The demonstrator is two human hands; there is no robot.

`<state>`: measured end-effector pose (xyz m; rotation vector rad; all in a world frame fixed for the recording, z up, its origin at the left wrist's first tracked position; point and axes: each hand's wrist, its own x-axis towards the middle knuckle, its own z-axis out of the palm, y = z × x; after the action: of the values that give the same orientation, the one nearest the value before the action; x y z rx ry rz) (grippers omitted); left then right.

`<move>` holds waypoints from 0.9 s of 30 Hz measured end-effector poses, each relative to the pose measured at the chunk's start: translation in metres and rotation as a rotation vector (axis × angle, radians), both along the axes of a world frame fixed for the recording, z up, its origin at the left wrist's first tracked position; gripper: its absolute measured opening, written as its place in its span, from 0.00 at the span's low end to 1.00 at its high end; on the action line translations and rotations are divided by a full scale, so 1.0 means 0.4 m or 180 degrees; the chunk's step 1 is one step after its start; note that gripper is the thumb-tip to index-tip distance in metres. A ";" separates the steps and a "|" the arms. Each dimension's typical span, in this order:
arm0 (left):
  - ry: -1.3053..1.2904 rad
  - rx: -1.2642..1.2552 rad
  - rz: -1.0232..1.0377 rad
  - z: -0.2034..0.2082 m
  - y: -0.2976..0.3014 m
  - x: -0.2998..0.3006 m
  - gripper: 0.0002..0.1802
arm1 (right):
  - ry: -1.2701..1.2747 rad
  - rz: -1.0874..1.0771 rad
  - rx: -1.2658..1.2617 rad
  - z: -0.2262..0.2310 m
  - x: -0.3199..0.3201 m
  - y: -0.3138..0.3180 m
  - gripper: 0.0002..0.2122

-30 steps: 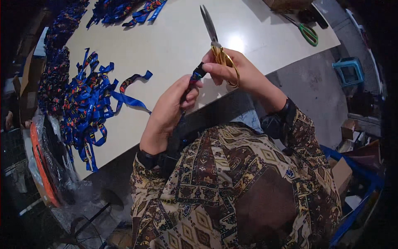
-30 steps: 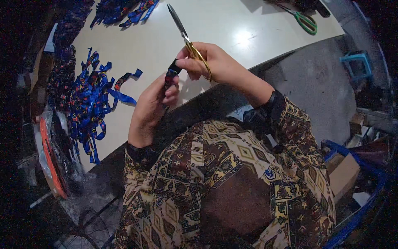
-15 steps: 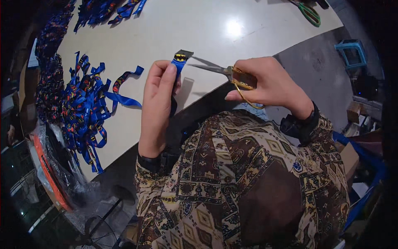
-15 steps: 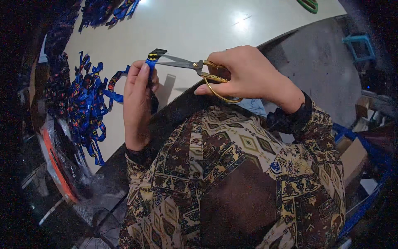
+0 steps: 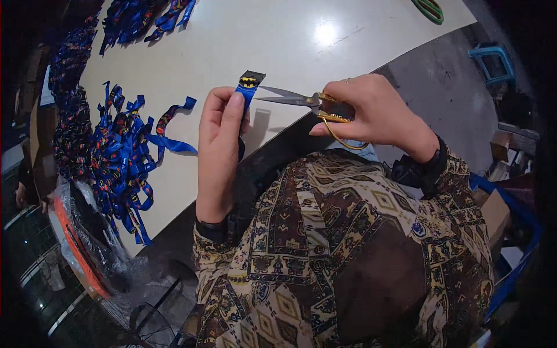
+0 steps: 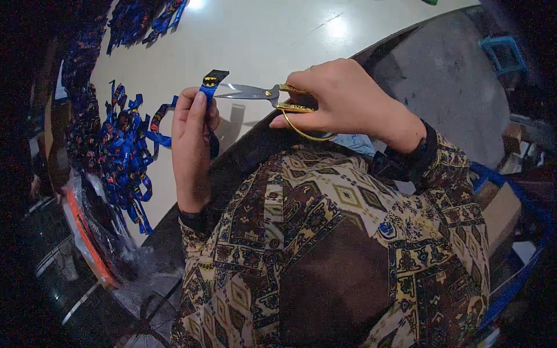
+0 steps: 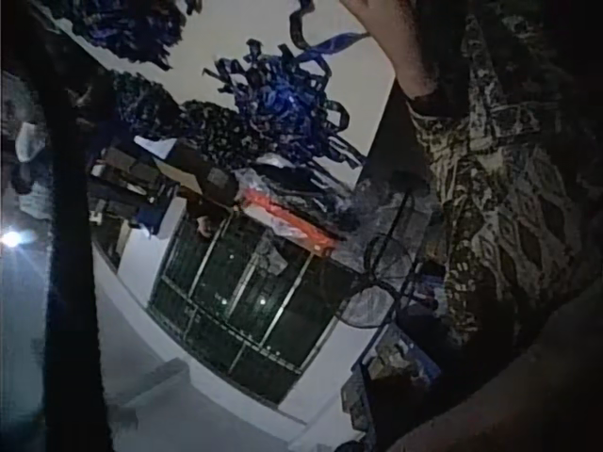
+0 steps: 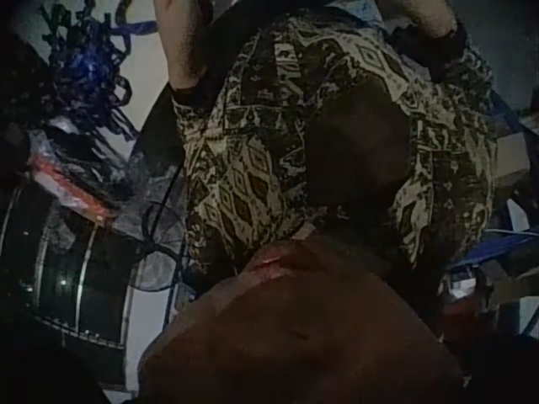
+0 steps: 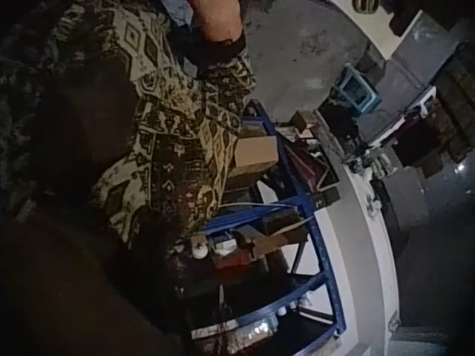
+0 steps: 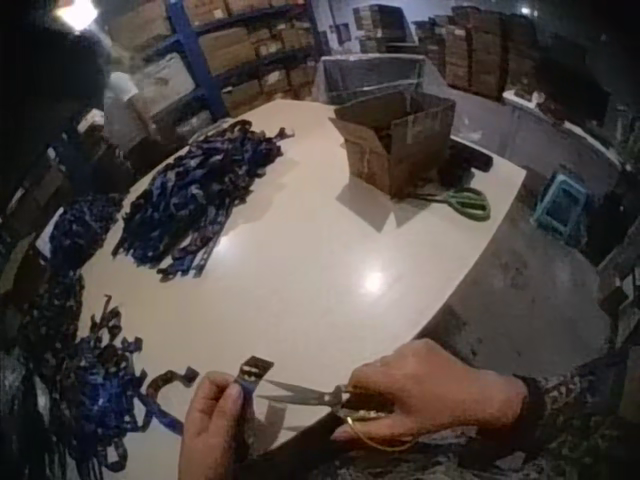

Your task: The person uses shears to trim the excess fabric from the ends of blue patterned lanyards near the plastic buckles. They handle the lanyards one at a time, cutting the material and placing each finished piece into a pile on the table.

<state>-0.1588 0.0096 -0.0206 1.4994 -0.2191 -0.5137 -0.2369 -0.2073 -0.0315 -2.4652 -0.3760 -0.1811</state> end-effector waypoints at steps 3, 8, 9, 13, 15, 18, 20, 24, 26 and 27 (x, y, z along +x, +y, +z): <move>-0.0039 0.0109 -0.0035 0.003 0.000 -0.002 0.07 | -0.0065 0.0001 0.0028 -0.004 0.000 0.003 0.19; -0.0026 0.0020 -0.0128 0.007 0.004 -0.009 0.07 | -0.0120 0.0013 0.0079 -0.005 -0.001 0.008 0.18; -0.0045 0.0056 -0.0138 0.011 0.003 -0.010 0.07 | -0.0123 0.0009 0.0079 -0.004 0.000 0.008 0.18; -0.0125 0.0081 -0.0136 0.019 0.003 -0.017 0.07 | -0.0010 0.0022 0.0127 -0.003 0.002 0.008 0.17; -0.0156 0.0076 -0.0130 0.019 0.004 -0.018 0.08 | -0.0055 0.0022 0.0119 -0.001 0.002 0.010 0.17; -0.0138 -0.0003 -0.0166 0.018 0.002 -0.018 0.08 | -0.0120 0.0003 0.0089 -0.005 0.001 0.010 0.16; -0.0152 -0.0014 -0.0165 0.017 -0.003 -0.019 0.08 | -0.0193 -0.0042 0.0029 -0.013 0.000 0.008 0.16; -0.0209 -0.0020 -0.0133 0.023 -0.003 -0.021 0.07 | -0.0598 -0.0084 -0.0022 -0.029 0.001 0.008 0.17; -0.0266 0.0013 -0.0094 0.033 0.005 -0.023 0.07 | -0.0715 -0.0042 -0.0078 -0.020 0.006 0.012 0.17; -0.0283 0.0021 -0.0078 0.038 0.011 -0.024 0.07 | -0.0823 -0.0005 -0.0139 -0.012 0.008 0.014 0.17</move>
<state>-0.1685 0.0138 -0.0054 1.5291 -0.3058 -0.4681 -0.2336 -0.2017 -0.0364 -2.4903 -0.4917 -0.5001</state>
